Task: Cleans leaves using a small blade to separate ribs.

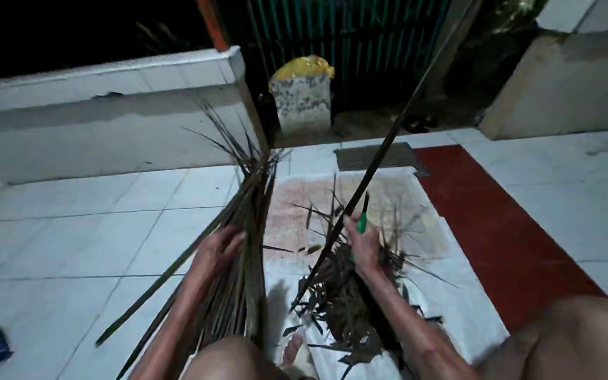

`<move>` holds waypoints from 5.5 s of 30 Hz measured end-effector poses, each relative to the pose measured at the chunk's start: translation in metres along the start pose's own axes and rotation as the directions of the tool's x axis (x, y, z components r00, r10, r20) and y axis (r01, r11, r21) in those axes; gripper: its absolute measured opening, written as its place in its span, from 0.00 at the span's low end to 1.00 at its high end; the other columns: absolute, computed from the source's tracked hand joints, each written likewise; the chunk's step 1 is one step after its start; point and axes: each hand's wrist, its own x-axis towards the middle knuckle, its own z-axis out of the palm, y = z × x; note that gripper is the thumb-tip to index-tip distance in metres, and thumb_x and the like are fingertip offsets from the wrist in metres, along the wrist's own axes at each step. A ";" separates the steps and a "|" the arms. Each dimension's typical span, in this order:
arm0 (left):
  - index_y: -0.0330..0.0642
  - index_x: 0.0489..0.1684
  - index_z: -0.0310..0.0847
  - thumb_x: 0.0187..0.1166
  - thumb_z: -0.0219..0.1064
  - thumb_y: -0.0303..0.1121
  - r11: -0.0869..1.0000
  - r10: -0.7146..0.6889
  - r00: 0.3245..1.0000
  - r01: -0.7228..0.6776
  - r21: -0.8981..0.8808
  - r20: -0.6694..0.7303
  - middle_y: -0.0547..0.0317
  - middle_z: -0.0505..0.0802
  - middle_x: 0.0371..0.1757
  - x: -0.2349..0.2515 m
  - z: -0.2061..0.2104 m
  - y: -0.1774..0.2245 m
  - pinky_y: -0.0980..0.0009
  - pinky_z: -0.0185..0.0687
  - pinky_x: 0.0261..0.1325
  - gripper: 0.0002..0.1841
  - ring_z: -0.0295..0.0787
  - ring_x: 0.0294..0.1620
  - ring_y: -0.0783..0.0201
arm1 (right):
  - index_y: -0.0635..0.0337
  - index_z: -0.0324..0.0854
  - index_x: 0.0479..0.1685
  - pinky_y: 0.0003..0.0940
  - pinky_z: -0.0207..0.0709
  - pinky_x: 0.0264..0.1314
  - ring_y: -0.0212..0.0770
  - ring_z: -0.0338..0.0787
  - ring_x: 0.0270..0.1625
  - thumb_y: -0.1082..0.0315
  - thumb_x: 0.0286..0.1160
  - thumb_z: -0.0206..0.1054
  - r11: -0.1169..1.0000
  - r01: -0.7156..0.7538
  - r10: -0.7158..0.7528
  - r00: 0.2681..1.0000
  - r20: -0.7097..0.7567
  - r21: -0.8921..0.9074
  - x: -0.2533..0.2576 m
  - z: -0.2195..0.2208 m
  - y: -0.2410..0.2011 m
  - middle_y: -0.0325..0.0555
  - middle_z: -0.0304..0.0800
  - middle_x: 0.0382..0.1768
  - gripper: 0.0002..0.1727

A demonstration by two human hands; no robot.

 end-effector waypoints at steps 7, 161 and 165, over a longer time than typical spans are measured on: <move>0.40 0.65 0.85 0.93 0.57 0.42 0.932 0.222 0.969 -0.245 -0.268 -0.113 0.52 0.95 0.51 0.078 -0.028 0.129 0.56 0.92 0.54 0.18 0.95 0.46 0.60 | 0.60 0.87 0.59 0.33 0.72 0.22 0.34 0.74 0.17 0.58 0.82 0.69 0.966 -0.175 0.116 0.951 0.286 0.192 -0.102 0.102 0.014 0.41 0.82 0.22 0.17; 0.55 0.66 0.87 0.92 0.55 0.38 0.914 0.241 0.801 -0.378 0.149 0.549 0.63 0.93 0.36 -0.038 0.019 0.167 0.64 0.87 0.38 0.16 0.87 0.29 0.69 | 0.54 0.80 0.75 0.46 0.78 0.43 0.42 0.82 0.37 0.56 0.87 0.63 0.929 -0.363 0.349 0.924 -0.156 -0.072 0.076 -0.177 0.153 0.53 0.88 0.47 0.22; 0.57 0.63 0.89 0.91 0.56 0.41 0.933 0.256 0.837 -0.344 0.101 0.483 0.69 0.88 0.28 -0.030 -0.008 0.170 0.72 0.78 0.23 0.15 0.79 0.19 0.75 | 0.55 0.81 0.73 0.41 0.75 0.39 0.38 0.78 0.34 0.55 0.88 0.63 0.898 -0.440 0.422 0.871 -0.250 -0.017 0.068 -0.201 0.184 0.50 0.87 0.46 0.21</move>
